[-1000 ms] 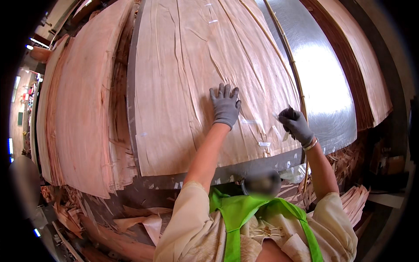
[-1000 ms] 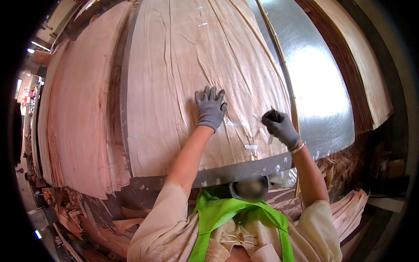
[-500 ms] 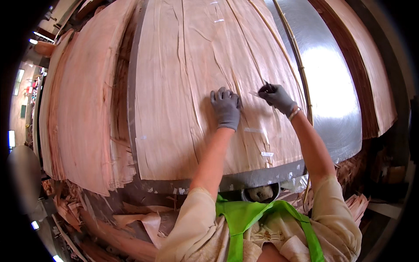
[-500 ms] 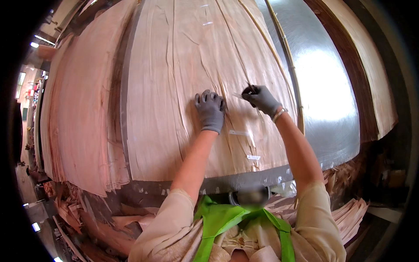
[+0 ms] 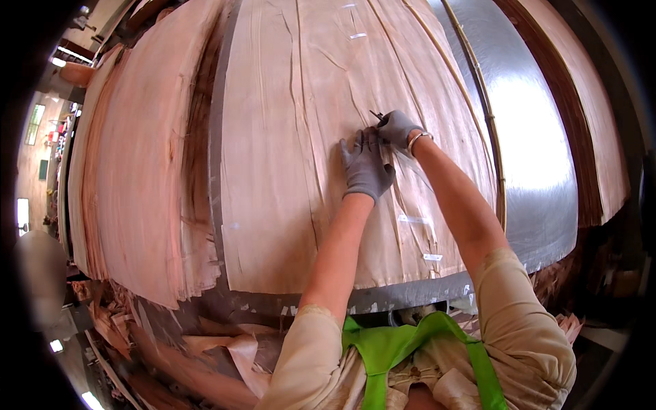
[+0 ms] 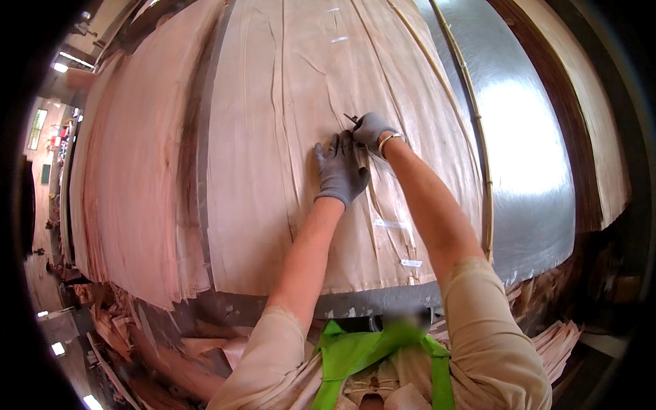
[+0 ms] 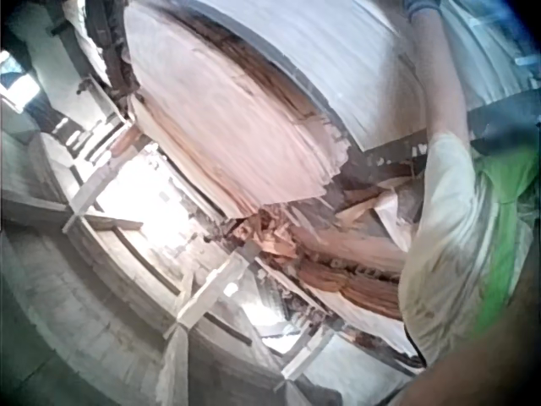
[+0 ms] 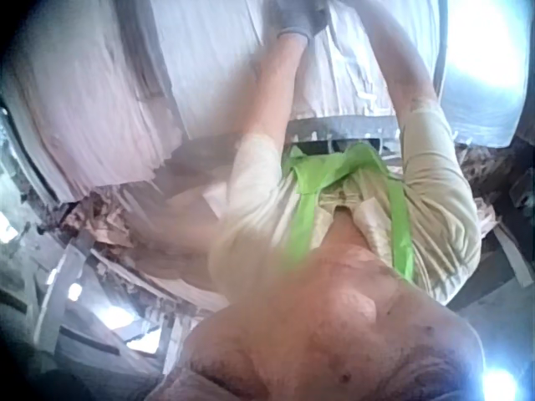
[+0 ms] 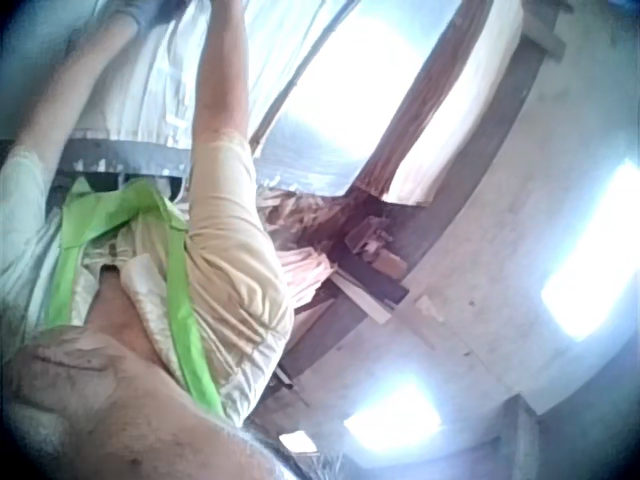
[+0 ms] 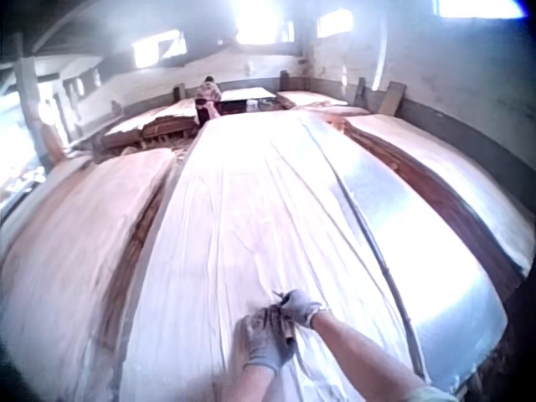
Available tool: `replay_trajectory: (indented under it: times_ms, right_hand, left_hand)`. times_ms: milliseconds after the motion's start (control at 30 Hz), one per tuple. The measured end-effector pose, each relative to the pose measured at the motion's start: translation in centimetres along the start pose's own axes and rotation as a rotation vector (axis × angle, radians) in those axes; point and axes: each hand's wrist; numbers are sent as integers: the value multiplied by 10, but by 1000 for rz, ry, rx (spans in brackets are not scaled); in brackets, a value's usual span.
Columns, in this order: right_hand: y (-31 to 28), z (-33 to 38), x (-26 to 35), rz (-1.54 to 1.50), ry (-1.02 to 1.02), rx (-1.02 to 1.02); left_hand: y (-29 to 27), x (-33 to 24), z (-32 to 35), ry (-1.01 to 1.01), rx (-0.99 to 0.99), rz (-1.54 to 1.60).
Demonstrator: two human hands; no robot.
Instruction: The person processes large sheets of wood veneer by marking them with a tool, cutting strips from a stack, and using adhesive tape to secure parts of the sheets while working on a large metal-topped table.
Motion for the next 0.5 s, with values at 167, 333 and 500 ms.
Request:
replay_trajectory:
  times_ms: [167,333,500]
  right_hand:
    - [-31,36,26,-2,52,167]
    - [-13,81,-3,152,-57,-3]
    - [-45,134,-9,-380,46,-6]
  left_hand:
    - [-8,11,0,-49,151,-96]
    - [-21,3,-5,-55,261,-137]
    - [-9,3,0,-66,97,-147]
Point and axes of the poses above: each hand's wrist, its own z-axis away from the middle knuckle, its own y-axis out of the palm, x = y × z, and after that the axes turned 7 degrees about -z, right-handed
